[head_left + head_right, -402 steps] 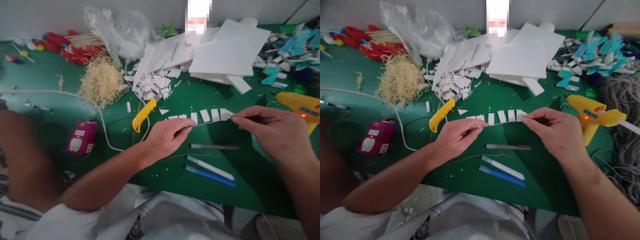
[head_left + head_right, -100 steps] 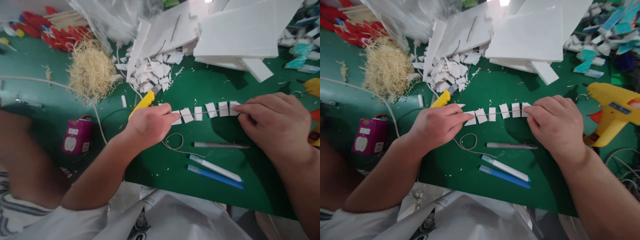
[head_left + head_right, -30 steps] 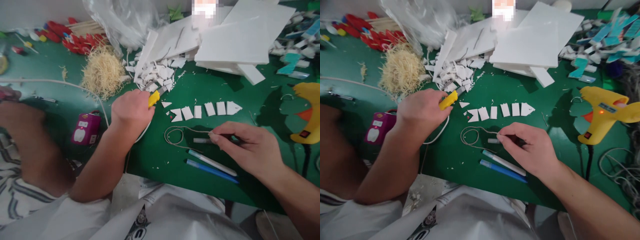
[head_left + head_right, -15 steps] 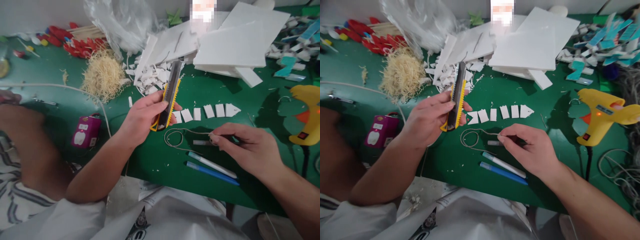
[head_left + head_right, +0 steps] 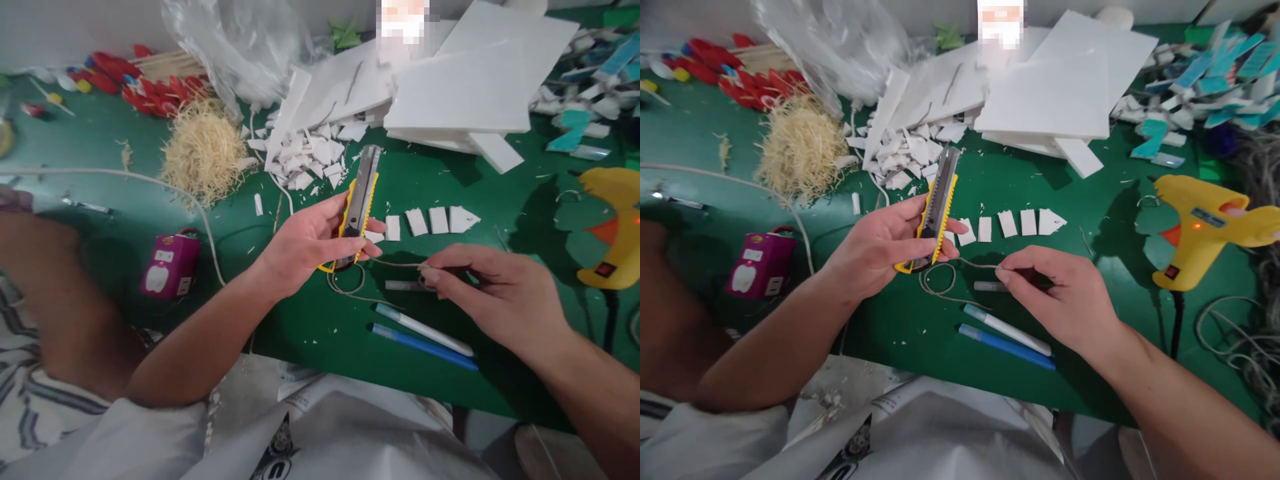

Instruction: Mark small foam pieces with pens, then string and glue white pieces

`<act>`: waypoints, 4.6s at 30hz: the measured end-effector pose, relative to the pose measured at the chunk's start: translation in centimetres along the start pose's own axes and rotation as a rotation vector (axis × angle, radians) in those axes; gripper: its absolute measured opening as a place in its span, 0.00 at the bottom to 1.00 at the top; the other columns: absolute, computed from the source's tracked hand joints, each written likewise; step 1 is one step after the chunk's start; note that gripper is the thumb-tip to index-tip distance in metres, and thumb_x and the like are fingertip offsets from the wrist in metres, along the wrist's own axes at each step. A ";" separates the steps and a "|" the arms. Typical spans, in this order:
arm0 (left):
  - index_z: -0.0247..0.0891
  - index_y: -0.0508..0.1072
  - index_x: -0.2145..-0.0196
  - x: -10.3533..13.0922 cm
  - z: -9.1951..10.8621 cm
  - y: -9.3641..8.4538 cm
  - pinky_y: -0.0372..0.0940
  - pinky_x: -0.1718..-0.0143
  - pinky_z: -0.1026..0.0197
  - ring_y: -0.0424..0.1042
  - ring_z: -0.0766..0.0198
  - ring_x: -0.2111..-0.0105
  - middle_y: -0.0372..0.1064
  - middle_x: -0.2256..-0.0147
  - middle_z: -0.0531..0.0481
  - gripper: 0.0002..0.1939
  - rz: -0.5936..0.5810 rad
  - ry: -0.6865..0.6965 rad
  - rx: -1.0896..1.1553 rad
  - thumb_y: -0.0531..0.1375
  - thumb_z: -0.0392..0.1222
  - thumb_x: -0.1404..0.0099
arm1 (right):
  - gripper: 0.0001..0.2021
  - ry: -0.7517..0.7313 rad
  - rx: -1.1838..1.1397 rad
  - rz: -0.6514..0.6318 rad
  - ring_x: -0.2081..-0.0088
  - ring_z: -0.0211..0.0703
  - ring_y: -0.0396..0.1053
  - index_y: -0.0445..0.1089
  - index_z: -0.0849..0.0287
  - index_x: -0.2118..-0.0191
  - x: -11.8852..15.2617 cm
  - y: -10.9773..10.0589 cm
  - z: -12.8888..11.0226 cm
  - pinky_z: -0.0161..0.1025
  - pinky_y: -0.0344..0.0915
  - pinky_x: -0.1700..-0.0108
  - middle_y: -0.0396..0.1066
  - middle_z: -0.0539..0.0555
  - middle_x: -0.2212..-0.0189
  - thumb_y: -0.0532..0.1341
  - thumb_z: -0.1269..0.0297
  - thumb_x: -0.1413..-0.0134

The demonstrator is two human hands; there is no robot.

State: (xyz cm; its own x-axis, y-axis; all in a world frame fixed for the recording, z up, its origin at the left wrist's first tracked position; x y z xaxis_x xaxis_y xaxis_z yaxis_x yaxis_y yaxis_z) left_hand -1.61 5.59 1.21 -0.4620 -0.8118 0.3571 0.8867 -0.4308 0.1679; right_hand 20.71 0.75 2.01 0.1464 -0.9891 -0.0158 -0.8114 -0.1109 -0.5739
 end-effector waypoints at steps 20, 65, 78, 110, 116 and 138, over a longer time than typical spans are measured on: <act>0.42 0.74 0.45 3.2 1.4 0.9 0.61 0.79 0.72 0.72 0.71 0.77 0.71 0.73 0.58 0.18 -0.414 -0.267 -0.561 0.62 0.46 0.31 | 0.04 0.116 0.086 0.235 0.77 0.35 0.71 0.78 0.52 0.68 0.0 -1.0 0.6 0.34 0.70 0.74 0.77 0.48 0.74 0.68 0.60 0.45; 0.48 0.71 0.39 3.3 0.5 1.6 0.66 0.69 0.69 0.72 0.69 0.69 0.76 0.62 0.55 0.22 -0.403 -0.188 -0.564 0.61 0.48 0.30 | 0.17 0.294 -0.664 -0.134 0.80 0.34 0.69 0.80 0.56 0.65 -0.1 0.7 0.8 0.30 0.67 0.81 0.74 0.49 0.80 0.72 0.46 0.50; 0.47 0.69 0.40 3.4 0.5 1.7 0.70 0.66 0.66 0.77 0.66 0.66 0.77 0.58 0.52 0.21 -0.388 -0.231 -0.533 0.59 0.48 0.29 | 0.19 0.282 -0.633 -0.100 0.82 0.33 0.67 0.72 0.57 0.74 -0.4 0.7 0.7 0.31 0.67 0.81 0.74 0.49 0.81 0.75 0.47 0.55; 0.42 0.67 0.57 3.7 2.6 0.0 0.64 0.76 0.68 0.68 0.73 0.78 0.66 0.73 0.60 0.10 -0.109 -0.063 -0.463 0.56 0.50 0.25 | 0.20 0.324 -0.443 -0.037 0.81 0.34 0.68 0.71 0.55 0.74 -0.1 -1.4 0.8 0.32 0.68 0.79 0.72 0.50 0.81 0.72 0.43 0.52; 0.40 0.65 0.61 3.3 2.7 0.0 0.61 0.78 0.69 0.66 0.75 0.79 0.63 0.73 0.60 0.06 -0.057 0.027 -0.415 0.55 0.43 0.25 | 0.18 0.297 -0.444 0.085 0.81 0.35 0.67 0.72 0.54 0.74 -0.4 -1.7 1.2 0.35 0.69 0.79 0.72 0.49 0.80 0.74 0.46 0.54; 0.46 0.67 0.48 3.0 0.0 2.6 0.60 0.75 0.65 0.63 0.68 0.75 0.63 0.71 0.59 0.14 -0.437 -0.334 -0.555 0.53 0.53 0.25 | 0.14 0.283 -0.236 0.088 0.76 0.38 0.75 0.77 0.53 0.70 0.3 -1.3 1.0 0.34 0.76 0.72 0.75 0.50 0.77 0.71 0.48 0.51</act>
State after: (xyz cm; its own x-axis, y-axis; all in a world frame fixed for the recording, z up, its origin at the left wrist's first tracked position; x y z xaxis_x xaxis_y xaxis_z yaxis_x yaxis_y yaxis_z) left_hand -0.72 2.06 2.74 -0.6592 -0.3993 0.6372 0.4462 -0.8898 -0.0960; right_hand 22.34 0.72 1.93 -0.0651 -0.9798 0.1890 -0.9269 -0.0108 -0.3752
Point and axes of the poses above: each hand's wrist, its own x-axis away from the middle knuckle, its own y-axis out of the palm, z = x × y, the point moved 4 cm from there along -x, towards the middle knuckle
